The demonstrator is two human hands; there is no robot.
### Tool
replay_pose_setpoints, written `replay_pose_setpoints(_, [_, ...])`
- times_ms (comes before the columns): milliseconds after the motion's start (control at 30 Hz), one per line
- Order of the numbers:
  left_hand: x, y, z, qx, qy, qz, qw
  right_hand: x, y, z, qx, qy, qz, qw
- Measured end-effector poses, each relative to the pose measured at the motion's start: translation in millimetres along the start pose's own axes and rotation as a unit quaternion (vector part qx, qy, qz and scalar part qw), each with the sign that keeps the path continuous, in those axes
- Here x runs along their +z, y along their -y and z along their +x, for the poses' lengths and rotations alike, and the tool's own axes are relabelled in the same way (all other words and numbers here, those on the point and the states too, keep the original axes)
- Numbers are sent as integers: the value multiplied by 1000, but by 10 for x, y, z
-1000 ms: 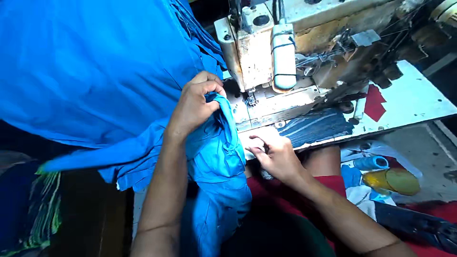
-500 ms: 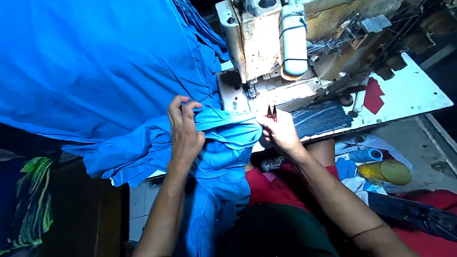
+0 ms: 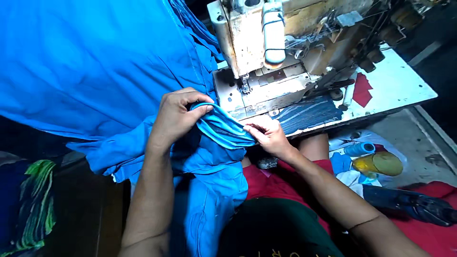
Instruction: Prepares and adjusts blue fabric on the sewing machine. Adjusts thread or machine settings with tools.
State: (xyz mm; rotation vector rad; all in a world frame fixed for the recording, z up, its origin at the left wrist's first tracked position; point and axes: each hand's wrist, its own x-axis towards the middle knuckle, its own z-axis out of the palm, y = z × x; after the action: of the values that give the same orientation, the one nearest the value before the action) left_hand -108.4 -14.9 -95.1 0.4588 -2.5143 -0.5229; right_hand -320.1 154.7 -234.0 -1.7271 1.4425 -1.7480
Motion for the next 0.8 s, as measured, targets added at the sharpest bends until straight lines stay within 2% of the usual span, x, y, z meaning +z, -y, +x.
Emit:
replay_pose_setpoints(100, [281, -22, 109, -31, -47, -75, 996, -19, 4, -29, 78, -11, 25, 997])
replay_pose_setpoints(167, [519, 25, 191, -64, -75, -170, 981, -75, -49, -24, 103, -2, 49, 993])
replay_pose_setpoints(233, [709, 48, 293, -93, -105, -209, 968, -143, -100, -11, 136, 4, 55, 989])
replay_pose_setpoints(300, [835, 64, 390, -104, -108, -140, 979, -193, -125, -4, 173, 1, 66, 983])
replay_pose_setpoints(367, [915, 101, 479, -84, -90, -14, 992, -210, -162, -15, 188, -13, 81, 979])
replay_pose_setpoints(467, [1012, 197, 562, -81, -69, 79, 991, -215, -189, -47, 213, -29, 101, 971])
replay_pose_setpoints(633, [1089, 168, 695, -137, -81, 110, 981, -212, -129, -42, 197, -69, 147, 967])
replay_pose_setpoints(800, [1178, 359, 989, -160, -89, 95, 978, -189, -127, 118, 196, -109, 142, 964])
